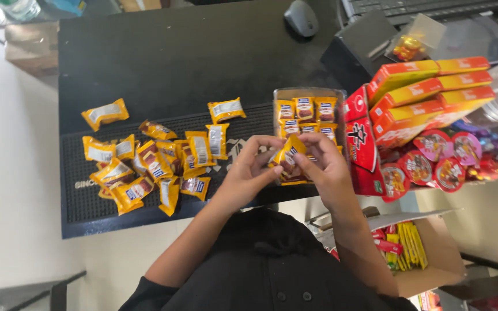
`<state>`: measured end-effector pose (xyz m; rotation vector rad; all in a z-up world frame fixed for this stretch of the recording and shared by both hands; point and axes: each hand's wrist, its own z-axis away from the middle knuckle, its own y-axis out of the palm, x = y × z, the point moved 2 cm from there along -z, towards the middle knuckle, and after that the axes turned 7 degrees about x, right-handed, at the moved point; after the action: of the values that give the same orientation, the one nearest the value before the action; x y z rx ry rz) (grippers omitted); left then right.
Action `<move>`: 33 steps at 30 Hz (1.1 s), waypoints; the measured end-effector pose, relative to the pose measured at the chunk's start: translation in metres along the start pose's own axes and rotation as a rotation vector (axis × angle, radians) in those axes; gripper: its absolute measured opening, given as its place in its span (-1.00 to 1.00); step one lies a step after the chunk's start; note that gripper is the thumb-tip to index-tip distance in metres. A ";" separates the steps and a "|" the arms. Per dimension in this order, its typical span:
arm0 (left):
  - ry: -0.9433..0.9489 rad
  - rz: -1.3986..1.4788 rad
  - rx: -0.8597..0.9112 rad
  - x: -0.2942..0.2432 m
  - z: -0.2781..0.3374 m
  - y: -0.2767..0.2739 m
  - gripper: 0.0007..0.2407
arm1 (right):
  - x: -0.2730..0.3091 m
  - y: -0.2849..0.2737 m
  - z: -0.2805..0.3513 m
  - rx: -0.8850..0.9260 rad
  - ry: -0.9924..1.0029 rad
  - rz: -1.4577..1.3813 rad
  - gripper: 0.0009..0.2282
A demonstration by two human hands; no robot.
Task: Organizing small packaged snacks from a cardboard box into a plastic tray on a counter.
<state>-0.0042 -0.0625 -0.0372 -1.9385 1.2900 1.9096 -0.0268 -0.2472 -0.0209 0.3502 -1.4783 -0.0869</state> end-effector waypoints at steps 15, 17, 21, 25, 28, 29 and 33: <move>0.315 -1.297 -0.086 -0.026 -0.028 0.029 -0.76 | 0.021 -0.044 -0.034 -0.257 -0.366 1.085 -0.86; 0.305 -1.295 -0.074 -0.021 -0.026 0.026 -0.79 | 0.019 -0.040 -0.036 -0.229 -0.361 1.116 -0.83; 0.276 -1.265 -0.075 -0.022 -0.024 0.024 -0.82 | 0.028 -0.023 -0.028 -0.284 -0.493 1.216 -0.75; 0.294 -1.264 -0.095 -0.024 -0.021 0.022 -0.79 | 0.003 -0.035 -0.022 -0.212 -0.420 1.264 -0.75; 0.297 -1.342 -0.195 -0.036 -0.015 0.017 -0.79 | 0.005 -0.028 -0.021 -0.182 -0.290 1.248 -0.81; 0.263 -1.448 -0.294 -0.044 -0.012 0.016 -0.76 | 0.014 -0.020 -0.019 -0.229 -0.343 1.317 -0.81; 0.072 -1.785 -0.555 -0.059 -0.004 -0.003 -0.63 | 0.035 -0.003 -0.008 -0.328 -0.520 1.329 -0.84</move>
<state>0.0107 -0.0352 0.0134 -1.9217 -1.0022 1.0525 -0.0149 -0.2575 0.0111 -1.0144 -1.8998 0.6794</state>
